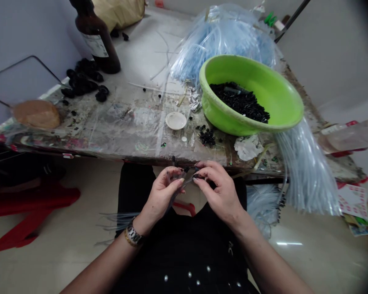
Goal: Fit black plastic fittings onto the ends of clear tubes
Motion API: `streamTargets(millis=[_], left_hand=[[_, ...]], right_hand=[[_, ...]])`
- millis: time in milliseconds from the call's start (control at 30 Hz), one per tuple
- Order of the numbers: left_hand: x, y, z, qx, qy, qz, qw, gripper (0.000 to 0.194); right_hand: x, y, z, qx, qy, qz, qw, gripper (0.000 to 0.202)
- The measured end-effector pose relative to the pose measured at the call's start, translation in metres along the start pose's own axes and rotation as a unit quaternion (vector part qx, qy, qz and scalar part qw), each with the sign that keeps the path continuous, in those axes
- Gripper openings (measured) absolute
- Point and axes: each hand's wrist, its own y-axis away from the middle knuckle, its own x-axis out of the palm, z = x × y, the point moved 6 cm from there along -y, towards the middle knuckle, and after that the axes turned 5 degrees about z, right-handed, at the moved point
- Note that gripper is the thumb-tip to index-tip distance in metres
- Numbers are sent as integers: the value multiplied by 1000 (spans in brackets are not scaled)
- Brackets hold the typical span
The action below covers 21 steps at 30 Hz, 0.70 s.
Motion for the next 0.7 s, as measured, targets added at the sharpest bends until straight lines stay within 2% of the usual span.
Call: streamTargets(millis=[233, 333, 500, 600, 700], left_hand=[[4, 0, -5, 1, 16, 4, 1000, 24], [5, 0, -5, 1, 5, 23, 1000, 14], [3, 3, 4, -36, -51, 61, 996, 2], [4, 5, 4, -47, -60, 78, 994, 10], [10, 5, -5, -26, -143, 121, 982, 17]], right_hand=[[-1, -1, 5, -30, 22, -7, 999, 7], [-1, 0, 6, -29, 19, -7, 999, 6], [0, -1, 6, -35, 11, -3, 999, 7], [1, -2, 2, -18, 8, -5, 1000, 7], [2, -4, -3, 1, -9, -2, 1000, 8]])
